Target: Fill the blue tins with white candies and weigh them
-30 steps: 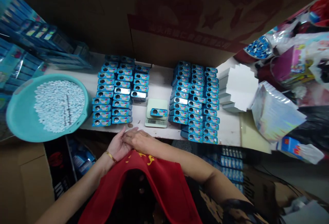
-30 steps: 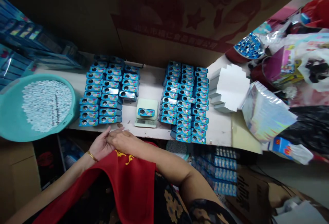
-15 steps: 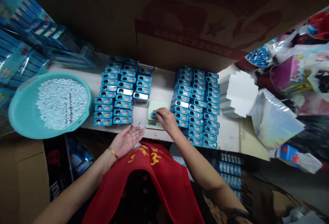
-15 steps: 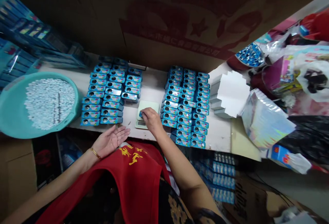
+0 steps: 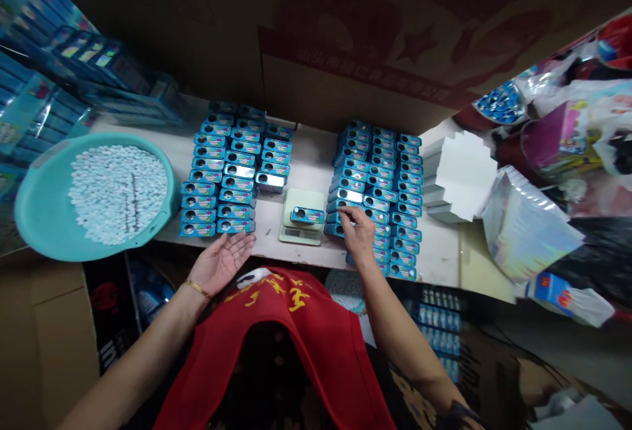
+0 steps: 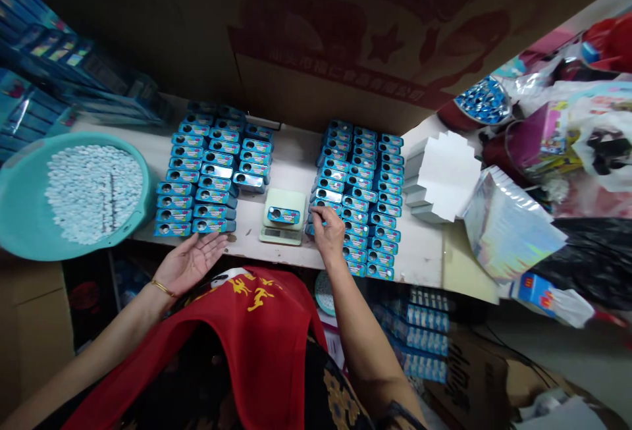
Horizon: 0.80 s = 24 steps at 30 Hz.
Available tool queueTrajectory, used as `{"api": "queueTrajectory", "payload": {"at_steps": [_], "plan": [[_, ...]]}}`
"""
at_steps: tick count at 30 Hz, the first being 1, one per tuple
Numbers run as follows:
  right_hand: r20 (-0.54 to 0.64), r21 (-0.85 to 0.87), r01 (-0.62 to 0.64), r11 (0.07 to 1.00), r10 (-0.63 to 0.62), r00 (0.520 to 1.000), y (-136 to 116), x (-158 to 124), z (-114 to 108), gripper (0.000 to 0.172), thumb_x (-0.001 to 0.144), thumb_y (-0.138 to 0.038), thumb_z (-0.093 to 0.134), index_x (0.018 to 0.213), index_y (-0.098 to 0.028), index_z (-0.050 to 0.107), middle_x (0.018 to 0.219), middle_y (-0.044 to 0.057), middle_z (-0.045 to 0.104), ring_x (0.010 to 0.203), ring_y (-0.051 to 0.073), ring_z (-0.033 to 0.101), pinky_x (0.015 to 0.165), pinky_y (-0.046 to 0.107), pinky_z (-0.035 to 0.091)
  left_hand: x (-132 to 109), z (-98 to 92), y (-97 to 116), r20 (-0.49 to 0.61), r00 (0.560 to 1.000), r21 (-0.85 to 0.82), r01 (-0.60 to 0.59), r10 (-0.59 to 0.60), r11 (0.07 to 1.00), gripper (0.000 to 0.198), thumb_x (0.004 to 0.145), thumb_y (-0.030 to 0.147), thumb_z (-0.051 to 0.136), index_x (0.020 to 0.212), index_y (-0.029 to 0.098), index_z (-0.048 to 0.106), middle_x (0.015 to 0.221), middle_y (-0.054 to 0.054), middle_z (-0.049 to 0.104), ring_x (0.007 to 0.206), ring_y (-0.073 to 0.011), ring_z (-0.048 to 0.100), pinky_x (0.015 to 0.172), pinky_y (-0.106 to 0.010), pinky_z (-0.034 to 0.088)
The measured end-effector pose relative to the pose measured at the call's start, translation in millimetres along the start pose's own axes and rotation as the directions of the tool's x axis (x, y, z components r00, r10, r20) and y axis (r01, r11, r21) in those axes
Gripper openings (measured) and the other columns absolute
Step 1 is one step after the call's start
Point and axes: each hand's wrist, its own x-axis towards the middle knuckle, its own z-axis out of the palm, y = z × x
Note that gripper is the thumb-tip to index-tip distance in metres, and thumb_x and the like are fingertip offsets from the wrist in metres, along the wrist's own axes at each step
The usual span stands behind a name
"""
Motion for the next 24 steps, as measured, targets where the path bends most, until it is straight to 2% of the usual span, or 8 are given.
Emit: {"api": "queueTrajectory", "payload": {"at_steps": [4,10,17,20,21,22,23,24], "plan": [[0.033,0.003,0.024,1.000,-0.024,0.999,0.1,-4.1,5.5,0.016,0.081,-0.023,0.048,0.090,-0.020,0.061,0.087,0.004,0.060,0.084,0.015,0.055,0.076,0.030,0.045,0.4,-2.6,0.3,-0.013,1.000,0.003,-0.003,0.003,1.000,0.029,0.082,0.023,0.044,0.100,0.007,0.059,0.105,-0.017,0.061,0.106,-0.0237,0.052,0.084,-0.033,0.047],[0.179,-0.076,0.193,0.978,-0.177,0.968,-14.3,-1.7,24.8,0.023,0.083,-0.022,0.045,0.101,-0.022,0.059,0.098,0.005,0.057,0.093,0.018,0.050,0.083,0.033,0.041,1.3,-3.4,-1.6,-0.051,0.999,0.030,-0.016,0.017,0.999,0.026,0.081,0.022,0.045,0.096,0.007,0.060,0.102,-0.016,0.063,0.102,-0.0225,0.055,0.082,-0.032,0.048],[0.493,-0.316,0.462,0.829,-0.273,0.826,-28.3,16.1,47.6,0.038,0.080,-0.010,0.042,0.111,-0.027,0.055,0.116,0.006,0.049,0.103,0.023,0.041,0.080,0.038,0.038,-2.4,-1.6,-4.1,-0.072,0.997,0.051,-0.015,0.019,0.999,0.023,0.080,0.020,0.045,0.094,0.009,0.061,0.100,-0.014,0.064,0.096,-0.0208,0.057,0.080,-0.032,0.049],[0.517,-0.316,0.509,0.801,-0.305,0.800,-17.5,12.6,39.4,0.036,0.077,-0.008,0.045,0.106,-0.026,0.058,0.117,0.007,0.049,0.105,0.025,0.041,0.081,0.040,0.038,-6.8,-4.3,7.8,-0.123,0.985,0.149,-0.105,0.124,0.983,0.022,0.079,0.020,0.047,0.091,0.010,0.062,0.097,-0.013,0.064,0.089,-0.0179,0.060,0.075,-0.029,0.050],[0.498,-0.302,0.505,0.809,-0.318,0.807,-12.8,9.4,35.0,0.035,0.076,-0.008,0.045,0.103,-0.024,0.060,0.115,0.008,0.050,0.103,0.024,0.042,0.083,0.040,0.038,-7.5,-7.4,17.0,-0.165,0.961,0.255,-0.178,0.224,0.950,0.021,0.078,0.020,0.047,0.090,0.011,0.062,0.096,-0.013,0.064,0.086,-0.0168,0.060,0.073,-0.028,0.050],[0.464,-0.284,0.487,0.826,-0.326,0.824,-8.0,5.9,30.7,0.033,0.075,-0.007,0.045,0.098,-0.023,0.062,0.112,0.008,0.052,0.101,0.023,0.044,0.084,0.040,0.038,-7.6,-12.1,29.3,-0.212,0.910,0.398,-0.252,0.356,0.882,0.021,0.078,0.021,0.047,0.091,0.012,0.061,0.094,-0.012,0.065,0.083,-0.0160,0.061,0.071,-0.027,0.050],[0.420,-0.261,0.469,0.844,-0.338,0.842,-3.7,2.3,26.8,0.031,0.075,-0.006,0.044,0.094,-0.022,0.063,0.111,0.008,0.052,0.101,0.022,0.045,0.085,0.041,0.038,-7.0,-18.4,44.7,-0.245,0.832,0.550,-0.303,0.497,0.778,0.022,0.077,0.023,0.048,0.092,0.013,0.060,0.093,-0.011,0.064,0.082,-0.0158,0.061,0.071,-0.028,0.049],[0.376,-0.233,0.449,0.863,-0.346,0.860,-0.3,-1.1,23.7,0.031,0.076,-0.007,0.043,0.094,-0.022,0.063,0.110,0.008,0.052,0.101,0.022,0.046,0.085,0.041,0.038,-5.9,-26.1,62.6,-0.258,0.722,0.718,-0.301,0.642,0.627,0.024,0.077,0.026,0.048,0.094,0.013,0.059,0.092,-0.010,0.064,0.082,-0.0160,0.060,0.072,-0.029,0.049]]}}
